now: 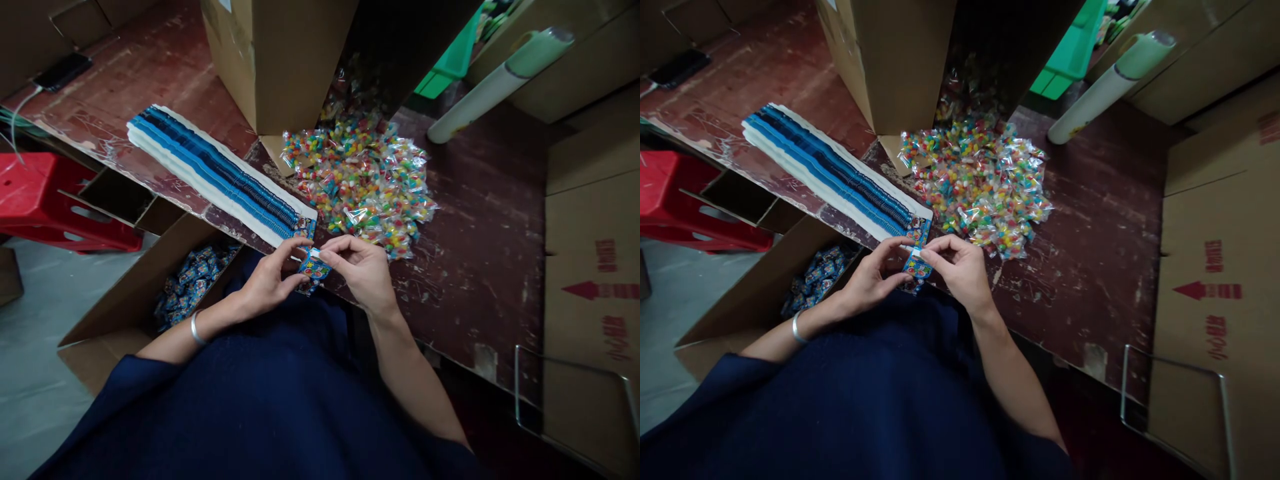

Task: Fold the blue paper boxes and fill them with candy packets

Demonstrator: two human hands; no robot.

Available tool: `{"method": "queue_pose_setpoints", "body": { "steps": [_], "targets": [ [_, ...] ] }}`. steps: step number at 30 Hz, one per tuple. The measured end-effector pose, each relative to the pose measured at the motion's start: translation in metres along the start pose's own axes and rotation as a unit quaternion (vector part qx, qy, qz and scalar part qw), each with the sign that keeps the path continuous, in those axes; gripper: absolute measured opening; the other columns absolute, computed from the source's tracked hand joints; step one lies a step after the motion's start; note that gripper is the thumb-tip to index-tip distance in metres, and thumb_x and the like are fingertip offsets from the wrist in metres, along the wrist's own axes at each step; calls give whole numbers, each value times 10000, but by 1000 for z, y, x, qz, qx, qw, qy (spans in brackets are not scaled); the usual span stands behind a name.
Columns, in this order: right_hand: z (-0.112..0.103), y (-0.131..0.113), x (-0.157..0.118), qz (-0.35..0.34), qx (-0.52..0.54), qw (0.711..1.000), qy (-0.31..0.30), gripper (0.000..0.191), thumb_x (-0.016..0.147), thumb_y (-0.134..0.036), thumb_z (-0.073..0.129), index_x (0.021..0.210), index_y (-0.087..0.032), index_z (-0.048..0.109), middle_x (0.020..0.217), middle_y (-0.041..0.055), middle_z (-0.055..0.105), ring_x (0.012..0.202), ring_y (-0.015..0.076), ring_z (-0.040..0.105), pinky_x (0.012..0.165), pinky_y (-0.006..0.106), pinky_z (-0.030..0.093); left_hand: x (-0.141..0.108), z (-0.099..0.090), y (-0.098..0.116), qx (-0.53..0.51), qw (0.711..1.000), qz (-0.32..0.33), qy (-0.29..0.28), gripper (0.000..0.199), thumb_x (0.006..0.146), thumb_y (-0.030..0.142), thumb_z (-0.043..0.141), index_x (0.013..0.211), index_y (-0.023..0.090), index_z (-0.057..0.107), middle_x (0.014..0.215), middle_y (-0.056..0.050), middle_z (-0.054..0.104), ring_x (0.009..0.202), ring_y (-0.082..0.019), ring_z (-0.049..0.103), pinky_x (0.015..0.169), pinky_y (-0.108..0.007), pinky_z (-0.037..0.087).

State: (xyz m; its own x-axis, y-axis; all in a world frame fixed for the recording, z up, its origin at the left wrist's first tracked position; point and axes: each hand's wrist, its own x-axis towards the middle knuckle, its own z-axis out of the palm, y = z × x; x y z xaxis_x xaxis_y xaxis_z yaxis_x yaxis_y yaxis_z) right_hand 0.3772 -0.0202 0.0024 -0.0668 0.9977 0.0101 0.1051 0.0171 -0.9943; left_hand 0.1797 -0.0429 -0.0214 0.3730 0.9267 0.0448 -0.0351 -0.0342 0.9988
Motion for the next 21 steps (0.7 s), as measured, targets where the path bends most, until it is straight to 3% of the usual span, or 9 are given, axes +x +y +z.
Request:
{"method": "queue_pose_setpoints", "body": {
  "steps": [5, 7, 9, 11, 13, 15, 17, 19, 21],
  "targets": [
    [4, -3, -7, -53, -38, 998, -3, 245, 897, -374, 780, 710, -224, 730, 900, 35, 768, 849, 193, 719, 821, 353, 581, 1, 3, 3, -31, 999, -14, 7, 442, 902, 209, 737, 1329, 209, 624, 1201, -90, 694, 933, -169, 716, 842, -300, 635],
    [5, -1, -11, -65, -50, 996, -21, 274, 975, -382, 690, 756, -231, 755, 989, 47, 787, 938, 207, 737, 894, 375, 585, 1, -5, 7, -24, 999, -22, 0, 350, 917, 224, 721, 1259, 185, 657, 1209, -98, 711, 928, -168, 721, 838, -298, 629],
    [4, 7, -12, -68, -64, 994, -57, 235, 1004, -397, 647, 900, -244, 793, 1123, 61, 786, 1049, 230, 742, 933, 393, 599, 1, -25, 13, 31, 999, -25, -35, 303, 931, 212, 688, 1231, 173, 668, 1200, -101, 726, 949, -181, 728, 855, -316, 623],
    [2, 21, -10, -84, -114, 988, -61, 220, 971, -404, 695, 1107, -254, 780, 1266, 83, 750, 1160, 264, 718, 934, 414, 620, -1, -58, 22, 155, 983, -28, -96, 304, 932, 184, 660, 1236, 182, 677, 1213, -95, 733, 1025, -206, 722, 907, -345, 605],
    [0, 37, -5, -122, -207, 970, -41, 369, 900, -382, 786, 1239, -249, 728, 1335, 106, 719, 1242, 307, 676, 979, 471, 617, -4, -95, 31, 315, 938, -47, -137, 314, 929, 179, 653, 1239, 213, 694, 1213, -68, 740, 1062, -226, 711, 945, -365, 579],
    [1, 52, 0, -161, -303, 938, -39, 450, 850, -328, 839, 1269, -242, 699, 1322, 114, 726, 1285, 337, 646, 1058, 534, 579, -8, -127, 39, 442, 884, -82, -132, 347, 936, 154, 613, 1263, 226, 702, 1194, -53, 736, 1056, -243, 709, 967, -393, 559],
    [3, 61, 3, -185, -362, 912, -54, 413, 853, -279, 832, 1241, -239, 697, 1261, 113, 754, 1252, 343, 666, 1064, 550, 575, -10, -145, 44, 504, 849, -108, -118, 428, 940, 175, 612, 1364, 219, 654, 1278, -78, 704, 1096, -275, 701, 1001, -438, 542],
    [5, 64, 6, -201, -392, 896, -58, 355, 876, -258, 806, 1214, -231, 699, 1224, 115, 771, 1187, 335, 700, 997, 526, 612, -10, -147, 45, 489, 858, -115, -110, 445, 950, 262, 645, 1390, 193, 626, 1304, -111, 699, 1121, -296, 697, 1004, -452, 537],
    [6, 65, 6, -226, -398, 887, -63, 264, 911, -262, 769, 1166, -222, 714, 1198, 112, 785, 1131, 316, 729, 956, 500, 632, -5, -135, 42, 405, 901, -111, -112, 375, 959, 366, 667, 1286, 181, 667, 1213, -108, 742, 1073, -272, 713, 963, -417, 550]
  ]
}}
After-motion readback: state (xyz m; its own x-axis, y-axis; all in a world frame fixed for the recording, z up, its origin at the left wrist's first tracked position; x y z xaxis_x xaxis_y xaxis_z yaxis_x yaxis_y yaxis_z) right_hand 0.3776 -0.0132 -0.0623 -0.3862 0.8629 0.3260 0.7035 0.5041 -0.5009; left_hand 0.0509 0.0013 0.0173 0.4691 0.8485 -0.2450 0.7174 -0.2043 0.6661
